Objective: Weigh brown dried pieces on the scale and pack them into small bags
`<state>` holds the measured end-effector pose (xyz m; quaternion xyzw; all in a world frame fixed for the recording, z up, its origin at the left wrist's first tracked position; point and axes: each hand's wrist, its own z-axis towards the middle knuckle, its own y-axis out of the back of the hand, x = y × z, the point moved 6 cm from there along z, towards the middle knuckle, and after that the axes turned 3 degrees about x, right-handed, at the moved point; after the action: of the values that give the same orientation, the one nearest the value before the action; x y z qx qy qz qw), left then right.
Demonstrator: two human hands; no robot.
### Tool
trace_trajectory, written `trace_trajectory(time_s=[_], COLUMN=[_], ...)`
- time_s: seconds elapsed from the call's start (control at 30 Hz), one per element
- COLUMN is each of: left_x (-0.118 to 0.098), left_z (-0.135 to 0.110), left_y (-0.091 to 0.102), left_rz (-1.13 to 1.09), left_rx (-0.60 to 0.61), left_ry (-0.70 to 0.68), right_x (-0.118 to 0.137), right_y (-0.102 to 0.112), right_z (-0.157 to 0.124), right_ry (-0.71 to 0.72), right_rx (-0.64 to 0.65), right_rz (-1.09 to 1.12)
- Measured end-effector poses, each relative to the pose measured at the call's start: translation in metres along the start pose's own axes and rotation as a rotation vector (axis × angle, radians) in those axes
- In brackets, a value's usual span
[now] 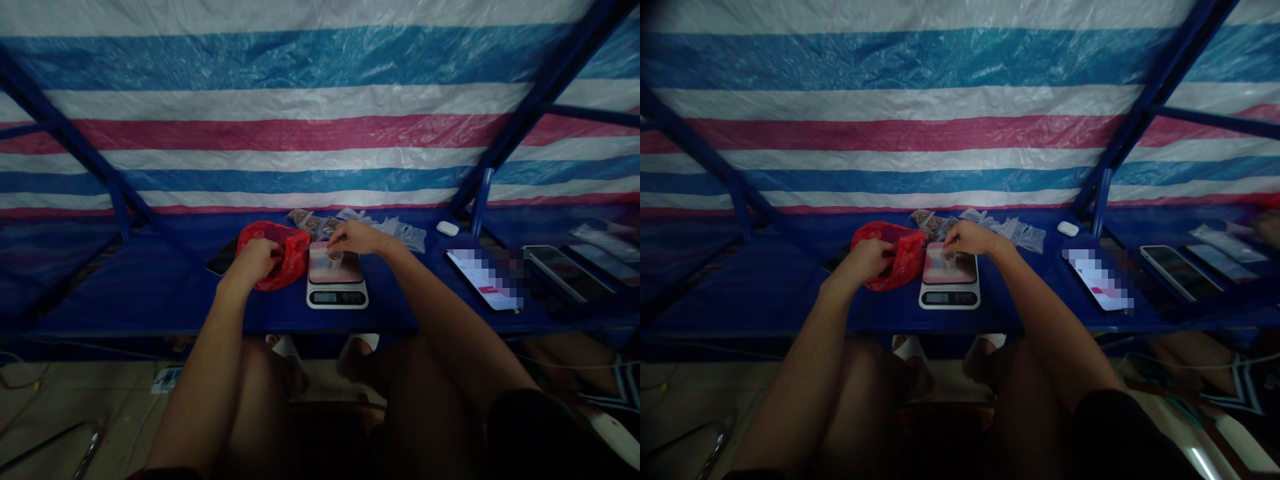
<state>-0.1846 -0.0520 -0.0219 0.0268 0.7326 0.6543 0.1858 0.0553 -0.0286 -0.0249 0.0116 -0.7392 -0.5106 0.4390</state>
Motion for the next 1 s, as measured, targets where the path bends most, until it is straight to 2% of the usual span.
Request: trace_trajectory(time_s=[0.3, 0.43, 0.53, 0.7, 0.87, 1.0], left_x=[-0.005, -0.006, -0.007, -0.008, -0.009, -0.004], left_z=[0.003, 0.003, 0.002, 0.002, 0.004, 0.004], left_y=[-0.015, -0.014, -0.013, -0.013, -0.012, -0.005], left_rz=[0.049, 0.052, 0.070, 0.091, 0.119, 0.114], left_rx=[0.099, 0.079, 0.070, 0.083, 0.054, 0.043], left_ry=[0.033, 0.046, 0.044, 0.039, 0.040, 0.034], right_x=[-0.005, -0.006, 0.003, 0.027, 0.028, 0.022], right_y=[0.003, 0.016, 0.024, 0.015, 0.019, 0.011], right_z=[-0.003, -0.017, -0.031, -0.037, -0.046, -0.051], right_ry=[-0.042, -0.039, -0.011, 0.067, 0.021, 0.027], right_rx=[-0.004, -0.115, -0.207, -0.148, -0.390, -0.408], right_rz=[-0.069, -0.075, -0.016, -0.042, 0.017, 0.094])
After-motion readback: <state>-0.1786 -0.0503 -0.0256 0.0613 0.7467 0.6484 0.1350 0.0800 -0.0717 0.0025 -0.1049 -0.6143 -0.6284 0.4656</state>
